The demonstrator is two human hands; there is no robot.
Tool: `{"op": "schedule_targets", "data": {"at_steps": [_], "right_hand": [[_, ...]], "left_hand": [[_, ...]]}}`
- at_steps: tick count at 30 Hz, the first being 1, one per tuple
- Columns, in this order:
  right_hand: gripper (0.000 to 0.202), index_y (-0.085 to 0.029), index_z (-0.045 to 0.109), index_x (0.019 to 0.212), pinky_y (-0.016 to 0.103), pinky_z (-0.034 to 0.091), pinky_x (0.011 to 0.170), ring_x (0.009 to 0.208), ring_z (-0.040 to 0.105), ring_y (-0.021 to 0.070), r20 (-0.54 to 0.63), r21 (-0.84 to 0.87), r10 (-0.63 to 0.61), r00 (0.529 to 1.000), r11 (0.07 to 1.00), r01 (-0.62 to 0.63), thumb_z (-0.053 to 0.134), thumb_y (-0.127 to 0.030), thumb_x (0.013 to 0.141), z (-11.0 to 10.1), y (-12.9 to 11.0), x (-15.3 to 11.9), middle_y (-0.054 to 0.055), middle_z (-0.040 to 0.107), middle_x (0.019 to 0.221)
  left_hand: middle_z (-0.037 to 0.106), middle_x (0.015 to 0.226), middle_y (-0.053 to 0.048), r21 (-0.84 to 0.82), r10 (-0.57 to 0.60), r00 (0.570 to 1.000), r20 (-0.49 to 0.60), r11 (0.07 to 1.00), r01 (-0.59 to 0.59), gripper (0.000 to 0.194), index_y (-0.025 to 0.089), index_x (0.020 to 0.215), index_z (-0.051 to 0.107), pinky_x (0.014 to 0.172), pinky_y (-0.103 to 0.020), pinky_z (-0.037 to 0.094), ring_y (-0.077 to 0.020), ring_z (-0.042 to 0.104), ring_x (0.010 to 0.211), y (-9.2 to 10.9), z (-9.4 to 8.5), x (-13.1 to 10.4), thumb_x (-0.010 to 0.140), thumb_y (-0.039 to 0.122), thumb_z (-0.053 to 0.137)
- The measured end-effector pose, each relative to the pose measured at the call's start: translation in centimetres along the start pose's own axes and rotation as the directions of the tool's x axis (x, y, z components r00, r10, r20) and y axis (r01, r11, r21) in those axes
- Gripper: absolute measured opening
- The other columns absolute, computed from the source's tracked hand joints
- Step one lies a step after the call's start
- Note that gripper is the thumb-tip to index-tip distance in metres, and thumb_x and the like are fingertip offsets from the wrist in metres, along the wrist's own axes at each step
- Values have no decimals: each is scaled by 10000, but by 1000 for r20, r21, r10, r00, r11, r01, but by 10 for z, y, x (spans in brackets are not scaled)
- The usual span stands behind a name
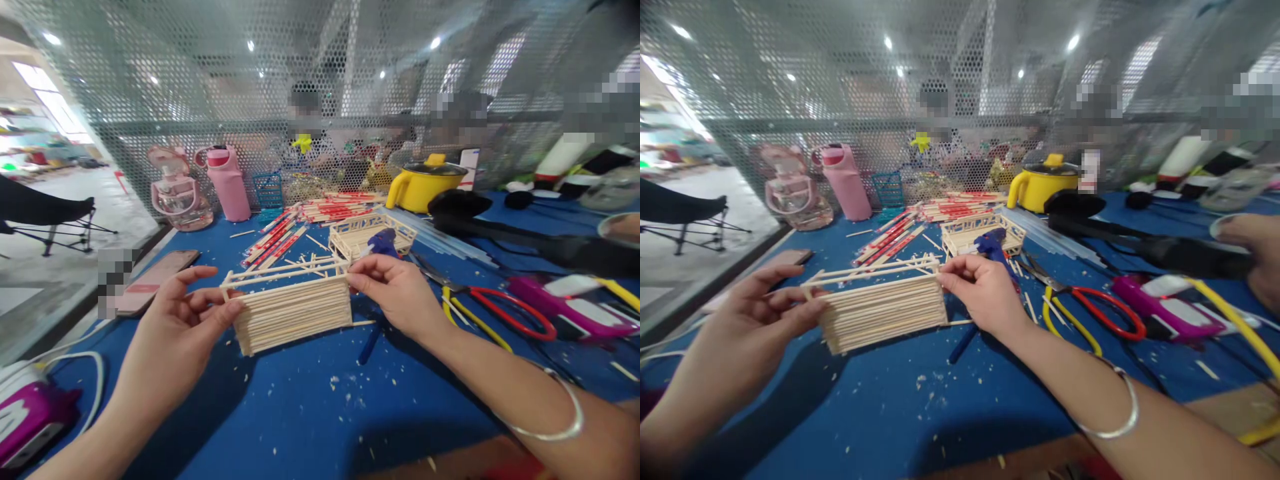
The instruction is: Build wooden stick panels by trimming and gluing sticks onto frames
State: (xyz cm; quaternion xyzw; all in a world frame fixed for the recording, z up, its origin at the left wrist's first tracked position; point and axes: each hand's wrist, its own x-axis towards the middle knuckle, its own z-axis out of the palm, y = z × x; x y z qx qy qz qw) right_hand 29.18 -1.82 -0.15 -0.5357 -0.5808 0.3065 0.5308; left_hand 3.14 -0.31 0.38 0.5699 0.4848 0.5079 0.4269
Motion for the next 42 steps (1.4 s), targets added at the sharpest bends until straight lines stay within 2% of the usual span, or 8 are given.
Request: {"op": "schedule_targets", "data": {"at_steps": [8, 13, 22, 32, 35, 38, 40, 42], "right_hand": [[115, -214, 676, 776, 265, 547, 642, 616, 658, 142, -74, -261, -147, 986, 957, 123, 654, -322, 740, -1, 3, -1, -4, 705, 697], [95, -238, 697, 808, 263, 550, 649, 625, 671, 145, -86, -411, -295, 952, 881, 236, 630, -293, 770, -3, 7, -3, -16, 720, 715], [130, -224, 728, 862, 285, 566, 711, 726, 708, 180, -10, -579, -464, 886, 725, 374, 626, -264, 791, -6, 8, -4, 12, 755, 826], [116, -225, 696, 838, 276, 520, 716, 725, 682, 165, -35, -529, -388, 921, 789, 312, 586, -261, 823, -2, 8, -3, -3, 736, 791], [148, -211, 675, 836, 277, 504, 681, 696, 666, 163, -91, -466, -316, 945, 851, 240, 562, -306, 840, -5, 4, 0, 3, 719, 754], [168, -193, 651, 821, 275, 500, 667, 676, 654, 156, -141, -344, -220, 965, 925, 161, 552, -328, 836, -13, -7, 7, 14, 710, 747], [165, -183, 638, 815, 269, 503, 659, 664, 648, 148, -127, -254, -149, 981, 961, 113, 562, -329, 821, -20, -18, 11, 22, 708, 753], [175, -177, 631, 813, 257, 499, 627, 639, 638, 139, -62, -227, -106, 992, 970, 90, 568, -341, 814, -27, -31, 8, 25, 704, 745]], "left_hand": [[616, 791, 35, -83, 76, 988, 136, 994, -65, 504, 207, 1167, 437, 651, -194, 499, -75, 604, 671, 2, 0, 2, 723, 140, 666], [635, 817, 27, -57, 92, 986, 139, 995, -85, 587, 206, 1246, 414, 664, -188, 515, -79, 623, 705, 3, -3, 2, 726, 109, 668], [655, 755, 32, -106, 81, 987, 140, 992, -66, 515, 180, 1195, 460, 657, -177, 507, -80, 625, 693, 2, -1, 1, 729, 118, 669], [671, 798, 8, -96, 98, 991, 97, 991, -88, 523, 189, 1176, 476, 703, -231, 515, -115, 644, 739, -2, -1, 4, 705, 173, 704], [654, 747, 30, -145, -33, 995, 95, 988, 47, 607, 200, 1197, 453, 648, -237, 518, -119, 639, 682, -1, -4, 10, 664, 215, 743], [662, 748, 12, -170, -246, 962, 119, 949, 264, 723, 191, 1249, 405, 631, -270, 526, -149, 654, 671, -5, -7, 21, 625, 222, 769], [671, 738, -16, -76, -327, 937, 120, 939, 337, 766, 150, 1274, 388, 628, -282, 523, -171, 660, 670, -10, -10, 30, 615, 221, 773], [664, 672, -18, 139, -283, 956, 76, 953, 271, 765, 119, 1288, 391, 592, -286, 506, -192, 652, 632, -16, -16, 37, 641, 297, 758]]}}
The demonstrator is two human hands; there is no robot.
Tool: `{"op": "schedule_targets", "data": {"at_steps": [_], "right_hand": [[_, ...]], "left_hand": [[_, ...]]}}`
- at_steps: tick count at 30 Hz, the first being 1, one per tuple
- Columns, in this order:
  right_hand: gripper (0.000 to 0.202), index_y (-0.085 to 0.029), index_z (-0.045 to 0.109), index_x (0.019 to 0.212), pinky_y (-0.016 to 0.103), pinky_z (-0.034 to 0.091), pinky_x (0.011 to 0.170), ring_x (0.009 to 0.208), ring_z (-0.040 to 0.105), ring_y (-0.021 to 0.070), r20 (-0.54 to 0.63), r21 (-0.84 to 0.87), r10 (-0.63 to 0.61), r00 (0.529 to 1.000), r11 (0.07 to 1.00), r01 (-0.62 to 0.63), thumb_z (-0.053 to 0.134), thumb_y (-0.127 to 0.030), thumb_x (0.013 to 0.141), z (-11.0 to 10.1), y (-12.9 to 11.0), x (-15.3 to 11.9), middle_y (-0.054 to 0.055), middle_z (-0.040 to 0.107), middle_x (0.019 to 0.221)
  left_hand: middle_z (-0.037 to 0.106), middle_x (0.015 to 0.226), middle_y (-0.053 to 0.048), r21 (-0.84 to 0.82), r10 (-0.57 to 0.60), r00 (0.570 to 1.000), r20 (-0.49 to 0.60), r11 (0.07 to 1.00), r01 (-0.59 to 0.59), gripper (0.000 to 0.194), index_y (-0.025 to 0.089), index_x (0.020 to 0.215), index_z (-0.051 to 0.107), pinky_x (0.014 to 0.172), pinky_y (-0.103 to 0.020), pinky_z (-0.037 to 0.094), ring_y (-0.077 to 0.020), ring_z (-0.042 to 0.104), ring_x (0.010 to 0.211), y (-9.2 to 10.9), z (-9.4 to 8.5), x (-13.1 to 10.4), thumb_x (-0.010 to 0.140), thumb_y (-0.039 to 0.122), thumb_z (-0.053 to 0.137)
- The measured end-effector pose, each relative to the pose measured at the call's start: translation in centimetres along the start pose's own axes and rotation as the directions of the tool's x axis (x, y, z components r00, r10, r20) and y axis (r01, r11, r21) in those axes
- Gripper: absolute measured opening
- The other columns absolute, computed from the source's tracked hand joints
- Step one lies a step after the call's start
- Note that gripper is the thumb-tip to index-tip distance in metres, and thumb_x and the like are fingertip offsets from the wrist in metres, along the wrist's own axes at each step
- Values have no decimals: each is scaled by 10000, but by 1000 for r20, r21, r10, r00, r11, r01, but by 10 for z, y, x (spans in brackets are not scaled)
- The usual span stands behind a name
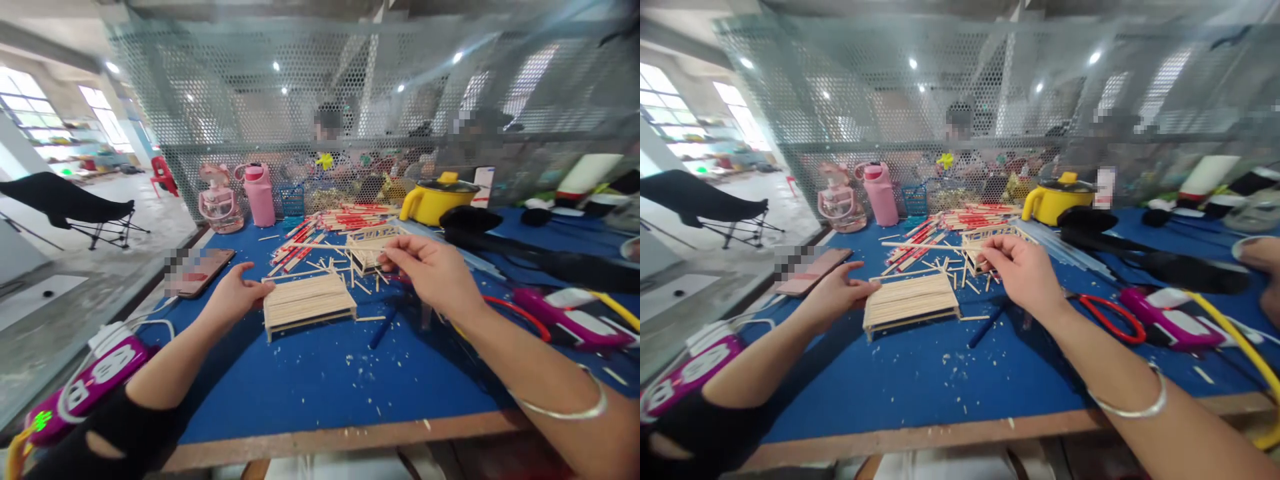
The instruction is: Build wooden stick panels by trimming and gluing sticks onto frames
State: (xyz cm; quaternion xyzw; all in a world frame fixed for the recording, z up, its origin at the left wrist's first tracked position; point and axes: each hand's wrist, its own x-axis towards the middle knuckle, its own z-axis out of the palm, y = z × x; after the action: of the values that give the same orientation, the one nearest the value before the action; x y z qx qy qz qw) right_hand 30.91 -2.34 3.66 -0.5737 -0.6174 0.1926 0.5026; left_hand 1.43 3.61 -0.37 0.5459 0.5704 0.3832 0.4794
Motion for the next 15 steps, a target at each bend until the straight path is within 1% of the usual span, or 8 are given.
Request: {"op": "schedule_targets", "data": {"at_steps": [1, 3, 5, 7, 9, 11, 12, 15], "right_hand": [[181, -177, 632, 811, 251, 492, 612, 628, 632, 135, 41, -36, -6, 999, 999, 8, 565, -345, 818, -4, -6, -3, 21, 700, 734], [191, -186, 639, 789, 243, 469, 579, 599, 617, 128, 127, -198, -48, 991, 978, 73, 545, -343, 841, -11, -17, -16, 4, 686, 692], [188, -202, 644, 782, 242, 454, 566, 594, 616, 125, 210, -370, -131, 969, 907, 203, 519, -312, 869, -14, -25, -37, -13, 681, 679], [163, -212, 647, 824, 253, 471, 601, 649, 644, 135, 282, -445, -278, 918, 810, 382, 497, -242, 881, -11, -30, -62, -9, 707, 744], [176, -201, 643, 884, 284, 494, 667, 736, 669, 158, 311, -450, -462, 831, 698, 557, 473, -156, 878, -3, -32, -85, 16, 728, 828], [201, -177, 630, 933, 305, 500, 684, 772, 673, 170, 336, -443, -546, 767, 627, 641, 448, -110, 879, 6, -33, -102, 41, 728, 861], [206, -165, 624, 947, 313, 501, 678, 774, 671, 174, 346, -440, -556, 756, 615, 654, 437, -105, 884, 10, -33, -109, 51, 725, 864], [212, -144, 617, 960, 325, 507, 670, 771, 665, 183, 354, -433, -545, 760, 625, 650, 414, -122, 901, 18, -36, -121, 71, 718, 867]], "left_hand": [[655, 631, -15, 148, 57, 998, -36, 988, -51, 716, 115, 1266, 432, 576, -289, 493, -203, 647, 612, -1, -4, 3, 665, 363, 733], [640, 586, -22, 435, 228, 967, -114, 887, -157, 556, 129, 1157, 557, 575, -302, 467, -224, 637, 602, 0, -12, 2, 736, 483, 634], [663, 642, -48, 595, 410, 894, -180, 769, -233, 449, 149, 1038, 639, 622, -316, 455, -235, 638, 654, 5, -14, -9, 806, 516, 524], [698, 783, -70, 617, 549, 812, -197, 713, -332, 396, 160, 1026, 652, 691, -317, 457, -232, 640, 738, 12, -5, -33, 853, 468, 474], [707, 921, -85, 553, 629, 777, -32, 658, -510, 340, 172, 1024, 659, 765, -309, 462, -225, 638, 857, 17, 16, -65, 889, 396, 443], [683, 1024, -90, 516, 669, 714, 206, 546, -660, 283, 199, 995, 672, 863, -347, 444, -238, 604, 972, 17, 43, -98, 894, 346, 452], [665, 1061, -92, 514, 675, 685, 273, 499, -697, 261, 212, 996, 673, 884, -381, 434, -252, 588, 993, 16, 55, -113, 889, 328, 464], [641, 1077, -118, 474, 649, 685, 331, 513, -715, 259, 181, 1023, 645, 865, -392, 449, -252, 578, 982, 8, 82, -141, 903, 283, 439]]}}
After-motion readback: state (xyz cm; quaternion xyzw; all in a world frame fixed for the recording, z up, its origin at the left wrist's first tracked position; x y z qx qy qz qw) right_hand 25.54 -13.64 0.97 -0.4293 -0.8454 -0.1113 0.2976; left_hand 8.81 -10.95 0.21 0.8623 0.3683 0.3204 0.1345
